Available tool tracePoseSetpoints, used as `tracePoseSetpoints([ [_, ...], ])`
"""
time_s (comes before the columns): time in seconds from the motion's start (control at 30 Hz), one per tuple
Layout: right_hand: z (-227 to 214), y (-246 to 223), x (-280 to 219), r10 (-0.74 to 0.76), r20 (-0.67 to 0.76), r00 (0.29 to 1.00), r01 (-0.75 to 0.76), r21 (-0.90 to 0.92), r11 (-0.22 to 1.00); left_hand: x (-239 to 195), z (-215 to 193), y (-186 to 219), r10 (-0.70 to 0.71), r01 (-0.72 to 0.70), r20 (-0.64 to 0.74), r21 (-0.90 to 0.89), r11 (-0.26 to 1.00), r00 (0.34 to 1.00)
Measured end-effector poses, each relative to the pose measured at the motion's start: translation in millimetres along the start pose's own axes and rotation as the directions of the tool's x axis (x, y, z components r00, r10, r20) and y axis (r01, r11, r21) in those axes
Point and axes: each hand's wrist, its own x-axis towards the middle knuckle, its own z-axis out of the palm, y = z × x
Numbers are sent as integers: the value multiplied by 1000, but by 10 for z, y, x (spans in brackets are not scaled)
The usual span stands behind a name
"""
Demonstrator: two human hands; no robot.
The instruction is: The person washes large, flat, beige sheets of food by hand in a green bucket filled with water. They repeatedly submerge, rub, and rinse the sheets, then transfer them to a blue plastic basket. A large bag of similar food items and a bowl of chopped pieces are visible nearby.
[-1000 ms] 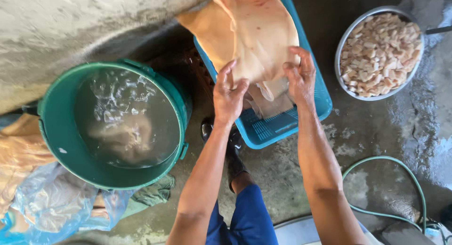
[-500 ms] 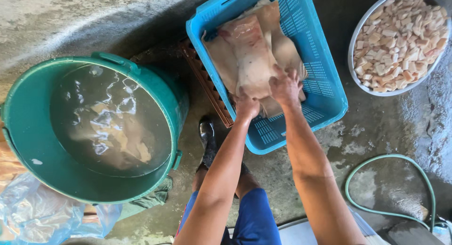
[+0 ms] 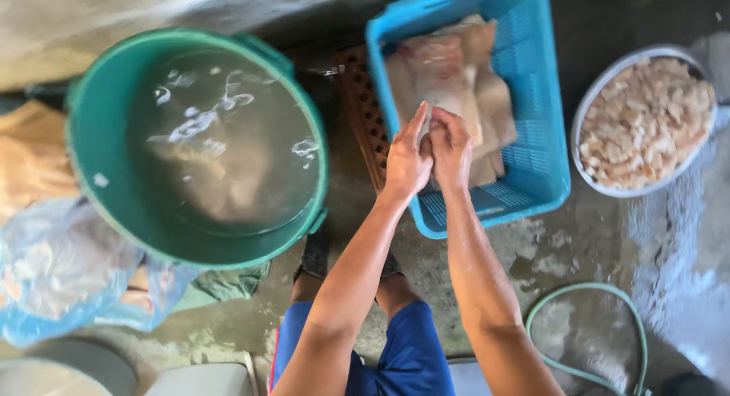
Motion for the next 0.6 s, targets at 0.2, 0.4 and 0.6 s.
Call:
tracePoseSetpoints([
  [0.2,1126,-974,-368,-351,174,920,327,152,933,85,-1516,-51,27,14,-262,153,988,965],
  [0.4,2595,-1138,-774,-267,455,849,247,106,963,-158,-2848,-744,-217,322,-437,181,929,873],
  [0.6,3647,-1098,-1010,-271,601,752,390,-73,918,-425,-3779,-1394,-245,409,-497,252,877,832],
])
